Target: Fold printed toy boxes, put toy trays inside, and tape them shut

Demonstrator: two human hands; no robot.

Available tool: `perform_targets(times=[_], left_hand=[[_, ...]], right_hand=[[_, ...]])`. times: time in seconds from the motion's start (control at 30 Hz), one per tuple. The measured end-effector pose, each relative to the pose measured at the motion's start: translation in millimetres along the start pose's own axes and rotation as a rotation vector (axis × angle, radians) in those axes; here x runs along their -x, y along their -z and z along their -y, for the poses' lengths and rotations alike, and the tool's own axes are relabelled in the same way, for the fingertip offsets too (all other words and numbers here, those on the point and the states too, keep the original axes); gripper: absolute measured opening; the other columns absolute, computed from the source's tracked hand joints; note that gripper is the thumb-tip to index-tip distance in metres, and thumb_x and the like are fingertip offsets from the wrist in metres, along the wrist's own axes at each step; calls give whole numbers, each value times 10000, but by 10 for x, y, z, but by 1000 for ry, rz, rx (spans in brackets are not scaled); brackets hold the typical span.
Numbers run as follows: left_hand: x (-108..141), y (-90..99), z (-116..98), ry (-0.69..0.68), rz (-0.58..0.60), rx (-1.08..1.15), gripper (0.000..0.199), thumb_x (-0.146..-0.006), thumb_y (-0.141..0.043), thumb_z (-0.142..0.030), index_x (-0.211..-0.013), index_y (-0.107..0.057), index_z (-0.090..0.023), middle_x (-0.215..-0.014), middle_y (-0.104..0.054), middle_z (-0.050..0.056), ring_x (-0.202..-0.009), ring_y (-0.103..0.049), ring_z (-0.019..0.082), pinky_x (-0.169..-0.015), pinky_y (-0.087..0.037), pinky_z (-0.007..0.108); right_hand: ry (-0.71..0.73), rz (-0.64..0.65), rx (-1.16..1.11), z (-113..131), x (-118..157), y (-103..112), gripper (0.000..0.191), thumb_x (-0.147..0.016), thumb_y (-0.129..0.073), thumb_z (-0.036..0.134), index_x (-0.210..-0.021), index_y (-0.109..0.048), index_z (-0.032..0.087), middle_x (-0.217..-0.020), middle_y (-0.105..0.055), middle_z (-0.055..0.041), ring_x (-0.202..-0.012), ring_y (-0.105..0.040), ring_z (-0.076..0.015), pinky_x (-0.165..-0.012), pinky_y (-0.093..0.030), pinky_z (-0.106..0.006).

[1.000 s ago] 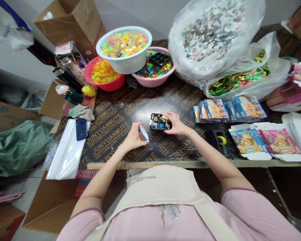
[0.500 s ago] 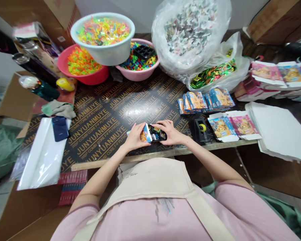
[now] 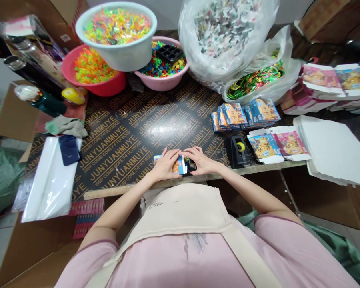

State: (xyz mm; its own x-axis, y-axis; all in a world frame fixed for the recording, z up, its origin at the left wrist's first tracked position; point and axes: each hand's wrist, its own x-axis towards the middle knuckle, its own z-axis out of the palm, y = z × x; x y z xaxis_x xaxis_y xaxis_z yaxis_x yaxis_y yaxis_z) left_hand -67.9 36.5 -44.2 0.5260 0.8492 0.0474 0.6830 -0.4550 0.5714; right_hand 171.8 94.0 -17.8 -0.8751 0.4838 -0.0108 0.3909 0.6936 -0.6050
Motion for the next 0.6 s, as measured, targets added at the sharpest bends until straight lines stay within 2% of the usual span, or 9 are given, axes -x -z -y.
perform_targets(times=[0.07, 0.13, 0.2, 0.23, 0.33, 0.4, 0.5, 0.6], left_hand=[[21, -26, -7, 75, -19, -47, 1071, -588, -837, -496, -1502, -384, -170, -1486, -470, 204, -1379, -436, 401, -1198, -209, 640], [38, -46, 1, 134, -45, -70, 1037, -596, -823, -465, -1496, -396, -178, -1423, -523, 184, -1326, -481, 387, -1184, -240, 619], [44, -57, 8, 163, -86, -77, 1009, -603, -810, -456, -1486, -413, -176, -1370, -557, 171, -1276, -515, 369, -1161, -290, 578], [42, -61, 8, 171, -108, -82, 1006, -602, -809, -462, -1481, -420, -165, -1360, -560, 174, -1261, -521, 366, -1143, -317, 556], [14, -76, -18, 191, -149, -113, 995, -612, -806, -487, -1467, -438, -137, -1352, -560, 191, -1239, -524, 368, -1087, -365, 515], [-18, -90, -54, 214, -155, -141, 995, -620, -803, -505, -1470, -437, -139, -1348, -562, 194, -1239, -519, 374, -1067, -368, 509], [-77, -109, -129, 248, -163, -180, 1005, -629, -801, -519, -1479, -425, -135, -1353, -556, 200, -1246, -509, 383, -1048, -367, 506], [-138, -112, -217, 275, -175, -213, 985, -656, -786, -515, -1482, -419, -124, -1369, -546, 211, -1250, -503, 386, -1032, -372, 497]], right_hand=[[-24, -11, -28, -29, 2, -43, 980, -692, -748, 309, -1562, -298, 265, -1388, -503, -169, -1319, -440, -363, -1109, -254, -601], [-74, -57, -82, -83, 19, -110, 977, -697, -785, 402, -1551, -327, 281, -1451, -456, -171, -1370, -391, -384, -1121, -248, -616], [-174, -178, -184, -146, 45, -216, 963, -708, -784, 526, -1540, -358, 292, -1513, -393, -167, -1394, -366, -386, -1122, -283, -604], [-244, -270, -257, -174, 59, -282, 913, -743, -745, 575, -1531, -380, 295, -1510, -394, -159, -1368, -405, -366, -1105, -334, -576], [-469, -563, -476, -210, 79, -487, 653, -875, -580, 594, -1447, -523, 283, -1296, -546, -123, -1097, -596, -258, -945, -510, -448], [-559, -704, -551, -191, 69, -584, 554, -882, -577, 567, -1333, -642, 252, -1112, -603, -95, -950, -626, -226, -854, -550, -406], [-589, -830, -603, -141, 34, -636, 480, -829, -663, 508, -1213, -725, 227, -1023, -630, -80, -945, -628, -229, -847, -555, -396], [-607, -882, -686, -102, -7, -629, 432, -778, -721, 448, -1153, -756, 237, -993, -647, -66, -929, -628, -220, -835, -553, -383]])
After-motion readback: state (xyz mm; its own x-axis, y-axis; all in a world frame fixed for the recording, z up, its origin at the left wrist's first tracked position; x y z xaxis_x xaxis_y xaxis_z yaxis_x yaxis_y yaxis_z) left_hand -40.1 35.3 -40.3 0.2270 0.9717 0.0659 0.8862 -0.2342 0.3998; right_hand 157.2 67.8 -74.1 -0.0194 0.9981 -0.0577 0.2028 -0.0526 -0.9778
